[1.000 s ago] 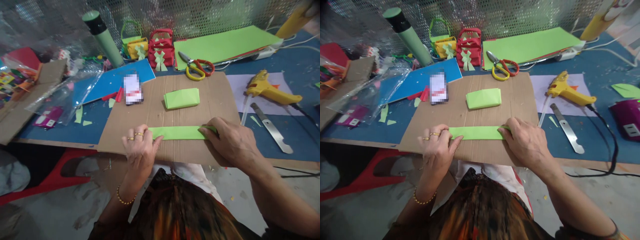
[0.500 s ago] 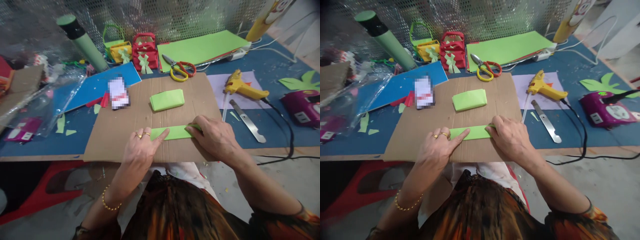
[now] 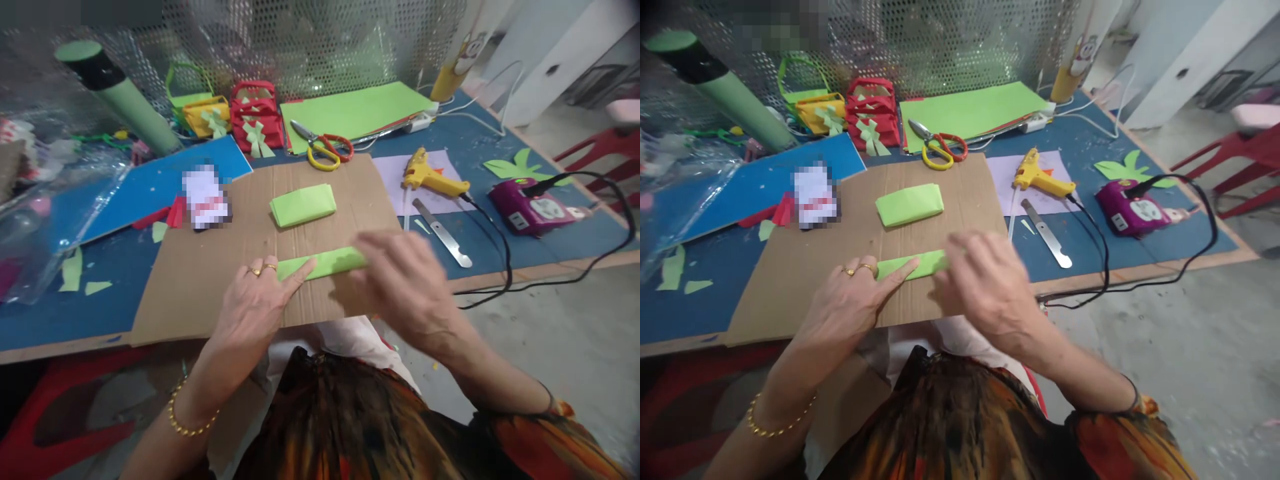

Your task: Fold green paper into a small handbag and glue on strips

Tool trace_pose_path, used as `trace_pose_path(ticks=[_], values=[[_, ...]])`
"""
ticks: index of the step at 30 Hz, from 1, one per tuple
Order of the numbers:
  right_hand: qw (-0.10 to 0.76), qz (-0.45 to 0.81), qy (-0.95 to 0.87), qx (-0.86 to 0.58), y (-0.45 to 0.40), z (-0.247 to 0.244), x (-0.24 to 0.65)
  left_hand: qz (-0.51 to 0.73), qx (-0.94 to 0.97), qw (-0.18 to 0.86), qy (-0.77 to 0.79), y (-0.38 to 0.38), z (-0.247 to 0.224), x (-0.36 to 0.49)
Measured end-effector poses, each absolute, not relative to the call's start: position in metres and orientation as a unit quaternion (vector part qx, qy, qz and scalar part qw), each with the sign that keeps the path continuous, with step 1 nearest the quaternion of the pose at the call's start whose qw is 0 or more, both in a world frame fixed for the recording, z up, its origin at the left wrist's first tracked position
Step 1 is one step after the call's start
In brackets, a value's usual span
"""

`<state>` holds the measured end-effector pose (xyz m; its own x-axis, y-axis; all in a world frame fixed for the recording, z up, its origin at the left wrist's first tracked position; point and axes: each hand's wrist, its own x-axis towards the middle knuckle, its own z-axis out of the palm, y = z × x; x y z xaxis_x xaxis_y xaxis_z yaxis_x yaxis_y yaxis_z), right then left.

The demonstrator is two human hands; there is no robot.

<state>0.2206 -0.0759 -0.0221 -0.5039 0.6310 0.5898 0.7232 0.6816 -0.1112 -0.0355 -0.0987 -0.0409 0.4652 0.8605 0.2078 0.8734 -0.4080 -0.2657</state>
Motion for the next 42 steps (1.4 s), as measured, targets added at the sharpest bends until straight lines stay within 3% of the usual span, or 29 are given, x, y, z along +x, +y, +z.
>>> trace_pose_path(ticks=[3, 7, 13, 23, 27, 30, 34, 42], values=[[0.240, -0.041, -0.925, -0.293, -0.084, -0.040, 0.204, 0.010, -0.834, 0.194, -0.517, -0.100, -0.037, -0.032], [0.192, -0.025, -0.929, -0.314, -0.088, -0.058, 0.197, 0.026, -0.834, 0.203, -0.513, -0.102, -0.033, -0.029], [0.183, -0.018, -0.929, -0.321, -0.090, -0.053, 0.214, 0.030, -0.828, 0.188, -0.527, -0.100, -0.033, -0.027], [0.166, -0.143, -0.902, -0.372, -0.099, -0.047, 0.256, 0.108, -0.813, 0.096, -0.565, -0.099, -0.013, -0.015], [0.217, -0.153, -0.876, -0.402, -0.094, -0.039, 0.256, 0.104, -0.814, 0.081, -0.566, -0.098, -0.011, -0.015], [0.255, -0.118, -0.895, -0.345, -0.085, -0.042, 0.239, 0.104, -0.812, 0.079, -0.569, -0.098, -0.010, -0.014], [0.239, -0.024, -0.941, -0.240, -0.077, -0.057, 0.217, 0.140, -0.805, 0.100, -0.568, -0.099, -0.010, -0.013], [0.238, 0.055, -0.930, -0.273, -0.078, -0.060, 0.216, 0.159, -0.798, 0.119, -0.569, -0.103, -0.008, -0.012]])
